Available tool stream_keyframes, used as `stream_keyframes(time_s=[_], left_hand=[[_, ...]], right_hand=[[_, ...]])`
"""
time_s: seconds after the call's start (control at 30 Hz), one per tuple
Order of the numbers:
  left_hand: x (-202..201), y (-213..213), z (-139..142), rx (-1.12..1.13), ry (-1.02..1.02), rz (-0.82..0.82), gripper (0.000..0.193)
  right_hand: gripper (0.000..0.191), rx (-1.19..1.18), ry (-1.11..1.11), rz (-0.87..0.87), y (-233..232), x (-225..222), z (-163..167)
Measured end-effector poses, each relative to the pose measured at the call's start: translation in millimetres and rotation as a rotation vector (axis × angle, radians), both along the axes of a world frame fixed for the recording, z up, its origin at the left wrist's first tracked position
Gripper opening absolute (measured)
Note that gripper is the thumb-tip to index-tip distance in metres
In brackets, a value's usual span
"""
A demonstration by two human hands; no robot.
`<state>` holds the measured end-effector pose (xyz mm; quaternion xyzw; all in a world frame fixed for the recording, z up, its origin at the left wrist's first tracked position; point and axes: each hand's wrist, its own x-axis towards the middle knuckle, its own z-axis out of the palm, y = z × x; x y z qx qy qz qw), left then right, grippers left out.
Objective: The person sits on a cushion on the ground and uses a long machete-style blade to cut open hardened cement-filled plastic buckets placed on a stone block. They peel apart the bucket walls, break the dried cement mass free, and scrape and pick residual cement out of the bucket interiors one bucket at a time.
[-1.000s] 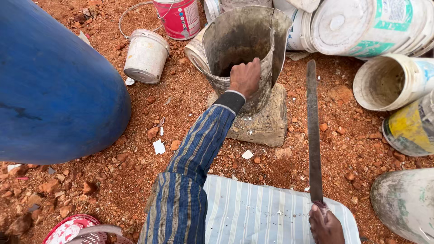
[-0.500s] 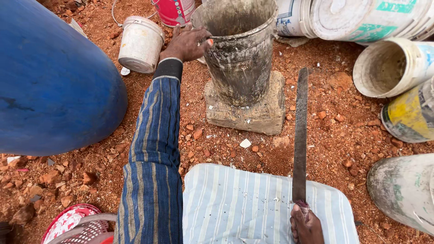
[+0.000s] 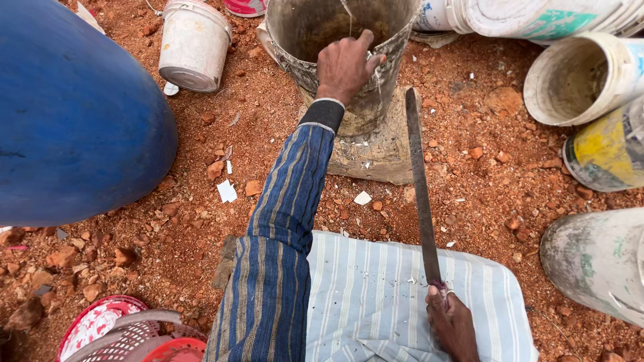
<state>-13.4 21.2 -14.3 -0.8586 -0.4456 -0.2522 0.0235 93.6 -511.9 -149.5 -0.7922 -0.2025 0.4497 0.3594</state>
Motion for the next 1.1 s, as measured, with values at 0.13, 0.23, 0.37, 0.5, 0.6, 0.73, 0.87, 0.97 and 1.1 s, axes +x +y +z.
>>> stream_keyframes(time_s=[0.13, 0.23, 0.37, 0.5, 0.6, 0.73, 0.87, 0.97, 1.1], left_hand=[[18, 11, -6, -0.006, 0.145, -0.192, 0.044], [9, 23, -5, -0.047, 0.187, 0.026, 0.027], [22, 24, 0, -0.026, 0.146, 0.101, 0.021], [49, 26, 6, -0.185, 0.150, 0.002, 0.021], [50, 32, 12, -0.265, 0.131, -0.002, 0.020], [31, 33, 12, 0.012, 0.045, 0.076, 0.029], [-1, 16, 6, 0.072, 0.188, 0.135, 0.024], [-26, 3, -2, 0.106, 0.213, 0.029, 0.038], [-46, -1, 3, 0.145, 0.208, 0.027, 0.042]], right_hand=[[0.062, -0.021, -0.218, 0.142, 6, 15, -1], [0.064, -0.041, -0.239, 0.139, 11, 15, 1], [0.061, -0.037, -0.286, 0.150, 21, 8, 8], [0.056, 0.056, -0.375, 0.192, 45, 9, 9], [0.056, 0.129, -0.454, 0.230, 72, 15, 2], [0.055, 0.233, -0.560, 0.271, 104, 22, -7], [0.053, 0.291, -0.343, 0.177, 116, 24, -6], [0.050, 0.291, -0.247, 0.097, 114, 25, 1], [0.052, 0.335, -0.346, 0.141, 109, 24, 5]])
